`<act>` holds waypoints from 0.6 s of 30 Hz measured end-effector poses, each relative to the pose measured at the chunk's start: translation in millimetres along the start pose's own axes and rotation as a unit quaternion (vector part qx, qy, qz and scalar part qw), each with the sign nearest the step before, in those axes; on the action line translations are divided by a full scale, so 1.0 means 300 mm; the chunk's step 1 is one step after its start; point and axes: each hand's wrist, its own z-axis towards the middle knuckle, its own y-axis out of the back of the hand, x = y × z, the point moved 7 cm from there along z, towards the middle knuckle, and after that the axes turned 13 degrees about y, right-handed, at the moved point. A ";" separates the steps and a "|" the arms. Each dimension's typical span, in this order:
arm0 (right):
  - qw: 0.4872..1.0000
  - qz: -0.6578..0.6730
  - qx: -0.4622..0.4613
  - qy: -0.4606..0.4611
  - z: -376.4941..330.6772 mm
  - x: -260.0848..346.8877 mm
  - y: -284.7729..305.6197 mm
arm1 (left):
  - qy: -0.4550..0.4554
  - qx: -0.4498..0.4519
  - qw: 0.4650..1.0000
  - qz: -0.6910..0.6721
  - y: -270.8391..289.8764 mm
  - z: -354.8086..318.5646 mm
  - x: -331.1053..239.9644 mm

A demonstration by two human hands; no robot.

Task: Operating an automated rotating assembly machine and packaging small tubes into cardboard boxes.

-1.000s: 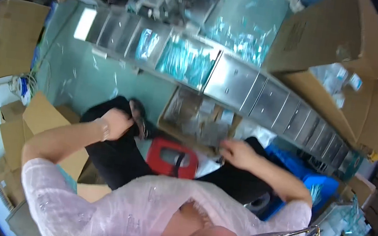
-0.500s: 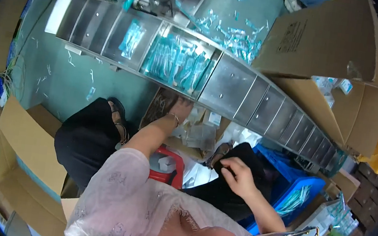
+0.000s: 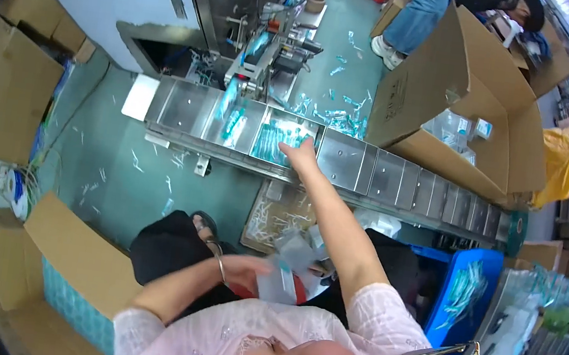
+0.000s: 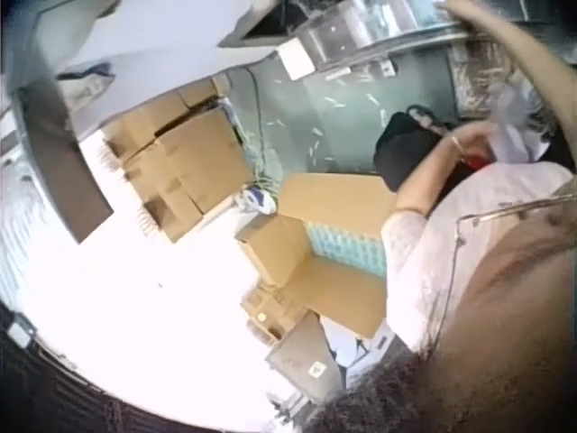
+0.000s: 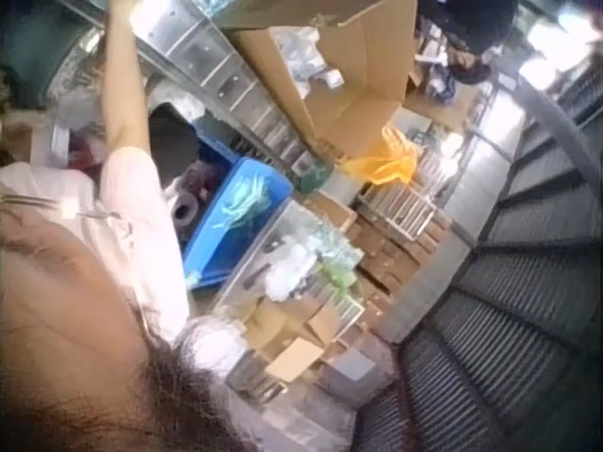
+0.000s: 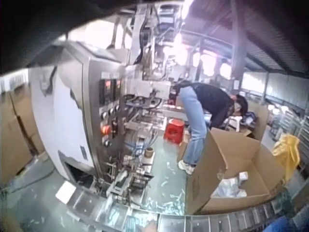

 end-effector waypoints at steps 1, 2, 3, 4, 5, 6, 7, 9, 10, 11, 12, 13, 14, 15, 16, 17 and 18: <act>1.000 0.010 -0.006 0.004 0.012 0.041 -0.036 | -0.022 0.008 1.000 0.014 -0.016 -0.022 0.043; 0.994 -0.065 -0.043 -0.082 -0.003 0.055 -0.064 | -0.052 -0.018 0.998 0.038 0.013 -0.024 0.083; 0.971 -0.141 -0.083 -0.172 -0.028 0.068 -0.070 | -0.078 -0.039 0.994 0.064 0.039 -0.016 0.106; 0.969 -0.132 -0.074 -0.194 -0.036 0.108 -0.090 | -0.117 -0.051 0.988 0.087 0.027 -0.018 0.105; 0.976 -0.098 -0.079 -0.179 -0.027 0.131 -0.127 | -0.168 -0.175 0.950 0.198 0.063 -0.046 0.114; 0.980 -0.065 -0.088 -0.166 -0.008 0.129 -0.152 | -0.214 -0.288 0.881 0.307 0.077 -0.075 0.105; 0.983 -0.036 -0.146 -0.107 0.074 0.044 -0.127 | -0.256 -0.339 0.781 0.458 -0.096 -0.144 0.029; 0.982 0.042 -0.145 -0.110 0.110 0.005 -0.196 | -0.382 -0.278 0.734 0.488 -0.154 -0.167 0.023; 0.978 0.115 -0.135 -0.113 0.113 -0.004 -0.230 | -0.501 -0.213 0.674 0.499 -0.190 -0.199 0.033; 0.970 0.155 -0.164 -0.091 0.091 0.014 -0.267 | -0.453 -0.166 0.725 0.491 -0.037 -0.089 0.104; 0.971 0.156 -0.158 -0.090 0.064 0.031 -0.281 | -0.399 -0.139 0.814 0.399 -0.005 -0.045 0.158; 0.968 0.212 -0.091 -0.095 0.029 0.069 -0.321 | -0.342 -0.111 0.885 0.297 0.017 -0.017 0.203; 0.959 0.265 -0.029 -0.100 0.004 0.107 -0.343 | -0.346 -0.113 0.883 0.297 0.024 -0.021 0.210; 0.969 0.198 -0.127 -0.081 0.058 0.035 -0.260 | -0.323 -0.099 0.891 0.303 0.005 0.013 0.199; 0.969 0.197 -0.125 -0.082 0.056 0.041 -0.267 | -0.309 -0.105 0.900 0.289 0.020 0.019 0.214; 0.982 0.152 -0.088 -0.074 0.062 0.052 -0.279 | -0.295 -0.110 0.908 0.275 0.034 0.026 0.227; 0.991 0.107 -0.052 -0.064 0.074 0.057 -0.287 | -0.282 -0.115 0.916 0.263 0.047 0.031 0.233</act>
